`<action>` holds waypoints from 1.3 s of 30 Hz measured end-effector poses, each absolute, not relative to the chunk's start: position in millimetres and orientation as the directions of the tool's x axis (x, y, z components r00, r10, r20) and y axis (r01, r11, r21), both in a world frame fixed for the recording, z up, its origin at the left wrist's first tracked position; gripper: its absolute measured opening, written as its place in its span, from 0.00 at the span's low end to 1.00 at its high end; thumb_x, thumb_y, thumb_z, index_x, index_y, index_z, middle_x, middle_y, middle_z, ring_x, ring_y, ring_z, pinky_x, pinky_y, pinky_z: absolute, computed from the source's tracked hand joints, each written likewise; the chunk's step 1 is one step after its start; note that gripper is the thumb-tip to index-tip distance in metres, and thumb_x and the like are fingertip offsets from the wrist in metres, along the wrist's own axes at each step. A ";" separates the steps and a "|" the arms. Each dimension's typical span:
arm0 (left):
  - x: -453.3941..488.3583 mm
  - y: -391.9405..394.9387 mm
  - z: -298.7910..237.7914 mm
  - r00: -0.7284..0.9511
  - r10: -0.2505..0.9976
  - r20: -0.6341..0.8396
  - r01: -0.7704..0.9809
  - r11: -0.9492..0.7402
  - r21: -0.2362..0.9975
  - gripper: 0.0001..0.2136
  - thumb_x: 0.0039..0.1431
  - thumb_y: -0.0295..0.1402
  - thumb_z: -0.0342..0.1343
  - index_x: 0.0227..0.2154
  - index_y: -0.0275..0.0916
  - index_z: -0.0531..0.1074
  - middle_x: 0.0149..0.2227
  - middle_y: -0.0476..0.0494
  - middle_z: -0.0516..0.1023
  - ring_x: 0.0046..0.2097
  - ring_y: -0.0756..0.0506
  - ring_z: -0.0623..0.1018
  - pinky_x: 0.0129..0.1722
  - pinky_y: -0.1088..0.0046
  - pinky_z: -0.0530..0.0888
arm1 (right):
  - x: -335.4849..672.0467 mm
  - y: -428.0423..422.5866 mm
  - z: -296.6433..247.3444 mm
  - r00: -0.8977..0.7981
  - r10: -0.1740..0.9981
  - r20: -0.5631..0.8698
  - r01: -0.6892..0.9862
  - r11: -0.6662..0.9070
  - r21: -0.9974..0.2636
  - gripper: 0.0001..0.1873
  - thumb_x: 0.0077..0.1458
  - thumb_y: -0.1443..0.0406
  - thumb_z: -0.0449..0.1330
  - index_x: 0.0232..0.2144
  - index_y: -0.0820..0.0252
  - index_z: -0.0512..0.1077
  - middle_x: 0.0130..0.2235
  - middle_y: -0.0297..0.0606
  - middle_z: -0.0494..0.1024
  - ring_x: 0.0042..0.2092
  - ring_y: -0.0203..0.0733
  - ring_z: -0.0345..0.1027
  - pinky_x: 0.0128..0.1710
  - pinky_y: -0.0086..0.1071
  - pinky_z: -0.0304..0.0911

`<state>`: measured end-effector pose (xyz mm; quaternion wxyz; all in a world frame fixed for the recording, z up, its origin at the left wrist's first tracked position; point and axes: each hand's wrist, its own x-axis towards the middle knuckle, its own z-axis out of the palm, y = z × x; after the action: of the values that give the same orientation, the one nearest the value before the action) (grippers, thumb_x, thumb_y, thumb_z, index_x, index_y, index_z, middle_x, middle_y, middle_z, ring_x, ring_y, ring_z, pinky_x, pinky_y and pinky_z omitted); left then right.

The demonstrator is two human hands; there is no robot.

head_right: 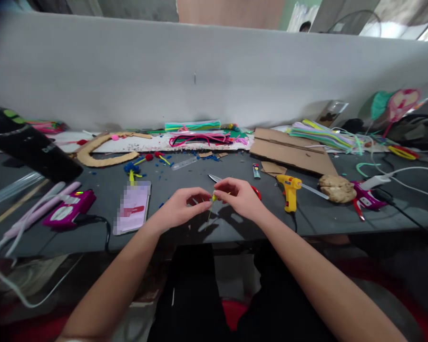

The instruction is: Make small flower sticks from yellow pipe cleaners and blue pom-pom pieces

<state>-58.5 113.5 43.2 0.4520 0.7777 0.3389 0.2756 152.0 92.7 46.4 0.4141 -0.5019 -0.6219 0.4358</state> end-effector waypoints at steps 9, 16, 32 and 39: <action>-37.6 140.1 41.2 0.634 0.772 0.046 0.327 -0.321 0.889 0.13 0.59 0.40 0.56 0.38 0.38 0.79 0.37 0.44 0.82 0.36 0.47 0.77 0.35 0.75 0.71 | 163.1 104.8 44.7 -0.044 0.992 0.117 0.257 0.125 -0.958 0.14 0.51 0.55 0.67 0.36 0.57 0.77 0.33 0.37 0.80 0.31 0.38 0.72 0.32 0.32 0.70; -40.3 126.7 34.4 0.676 0.736 -0.031 0.366 -0.299 0.881 0.15 0.59 0.44 0.55 0.37 0.37 0.78 0.32 0.45 0.80 0.32 0.49 0.74 0.31 0.76 0.69 | 174.9 98.8 44.3 0.046 0.986 0.159 0.172 0.149 -0.974 0.14 0.49 0.55 0.67 0.35 0.58 0.76 0.32 0.37 0.80 0.31 0.38 0.73 0.33 0.32 0.70; -25.7 119.9 17.1 0.688 0.716 0.119 0.344 -0.466 0.815 0.14 0.60 0.42 0.55 0.30 0.36 0.76 0.26 0.47 0.77 0.28 0.51 0.72 0.30 0.77 0.67 | 184.7 103.8 37.6 -0.021 0.973 0.228 0.086 0.229 -0.970 0.16 0.50 0.53 0.67 0.36 0.57 0.76 0.33 0.38 0.79 0.34 0.41 0.73 0.33 0.33 0.71; -26.9 119.7 14.8 0.641 0.757 0.127 0.379 -0.455 0.806 0.15 0.60 0.43 0.55 0.30 0.36 0.77 0.25 0.48 0.76 0.27 0.52 0.69 0.28 0.77 0.64 | 186.5 99.5 42.1 0.015 0.974 0.224 0.195 0.217 -0.957 0.19 0.51 0.53 0.66 0.42 0.56 0.74 0.42 0.42 0.80 0.42 0.45 0.75 0.38 0.37 0.72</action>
<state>-26.9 119.7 14.8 0.3895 0.8178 0.3473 0.2428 186.5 99.5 42.1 0.5112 -0.4963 -0.5891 0.3812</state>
